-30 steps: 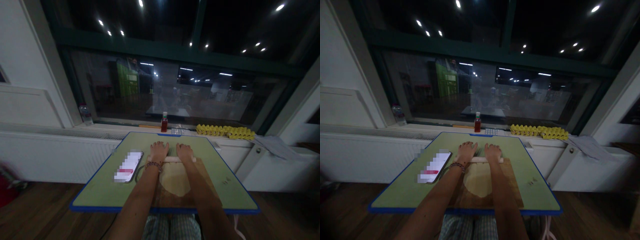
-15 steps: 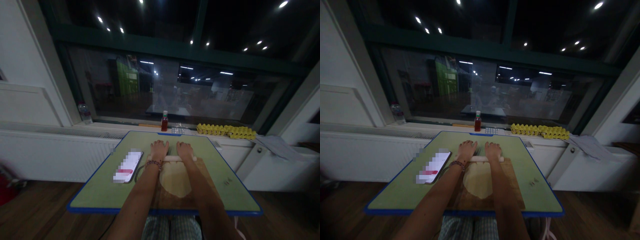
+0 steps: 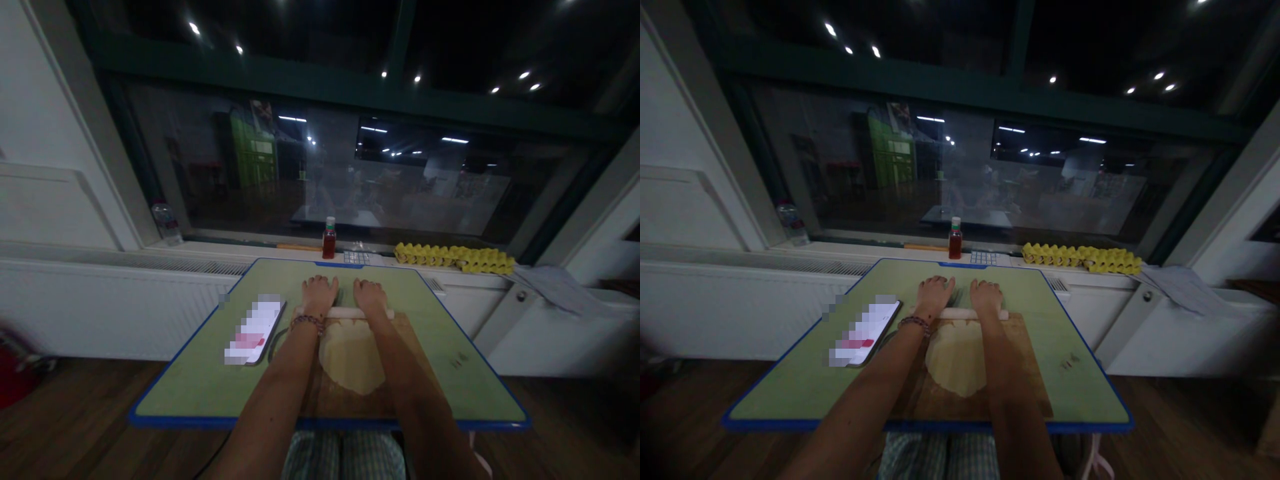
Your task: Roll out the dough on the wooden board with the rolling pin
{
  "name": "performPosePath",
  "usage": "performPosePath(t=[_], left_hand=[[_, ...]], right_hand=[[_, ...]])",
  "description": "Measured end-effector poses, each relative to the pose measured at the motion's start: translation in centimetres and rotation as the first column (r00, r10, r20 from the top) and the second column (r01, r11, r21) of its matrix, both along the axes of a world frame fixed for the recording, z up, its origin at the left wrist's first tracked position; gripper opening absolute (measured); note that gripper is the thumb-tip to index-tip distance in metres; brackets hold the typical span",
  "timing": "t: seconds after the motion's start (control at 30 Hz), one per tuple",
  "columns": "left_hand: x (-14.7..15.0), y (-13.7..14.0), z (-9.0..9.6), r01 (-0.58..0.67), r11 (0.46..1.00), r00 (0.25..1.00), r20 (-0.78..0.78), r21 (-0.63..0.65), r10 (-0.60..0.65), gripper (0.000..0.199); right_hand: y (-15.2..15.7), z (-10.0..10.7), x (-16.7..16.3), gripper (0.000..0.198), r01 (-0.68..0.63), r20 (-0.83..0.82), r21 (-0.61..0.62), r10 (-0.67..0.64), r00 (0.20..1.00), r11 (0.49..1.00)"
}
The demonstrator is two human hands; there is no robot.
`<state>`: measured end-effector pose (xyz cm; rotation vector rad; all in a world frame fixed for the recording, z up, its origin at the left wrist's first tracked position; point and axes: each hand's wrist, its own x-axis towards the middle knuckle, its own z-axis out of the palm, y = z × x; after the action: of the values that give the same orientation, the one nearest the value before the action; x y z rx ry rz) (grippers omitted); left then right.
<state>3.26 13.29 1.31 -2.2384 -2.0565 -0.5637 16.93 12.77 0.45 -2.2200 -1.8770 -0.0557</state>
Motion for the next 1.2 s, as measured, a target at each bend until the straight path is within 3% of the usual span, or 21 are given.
performPosePath(t=[0.13,0.43,1.2], left_hand=[[0.0,0.0,0.0,0.004,1.000,1.000,-0.005,-0.008,-0.004,0.051],[-0.1,0.0,-0.2,0.007,1.000,1.000,-0.020,0.007,-0.007,0.053],[-0.1,-1.9,0.0,0.012,1.000,0.998,-0.056,-0.012,-0.013,0.050]], right_hand=[[-0.1,-0.2,0.1,0.045,-0.059,0.061,0.014,0.058,0.996,0.998],[0.0,0.1,-0.2,0.053,0.049,-0.065,0.033,-0.047,0.997,0.998],[-2.0,0.0,-0.7,0.046,0.035,0.014,0.059,-0.035,0.999,0.998]])
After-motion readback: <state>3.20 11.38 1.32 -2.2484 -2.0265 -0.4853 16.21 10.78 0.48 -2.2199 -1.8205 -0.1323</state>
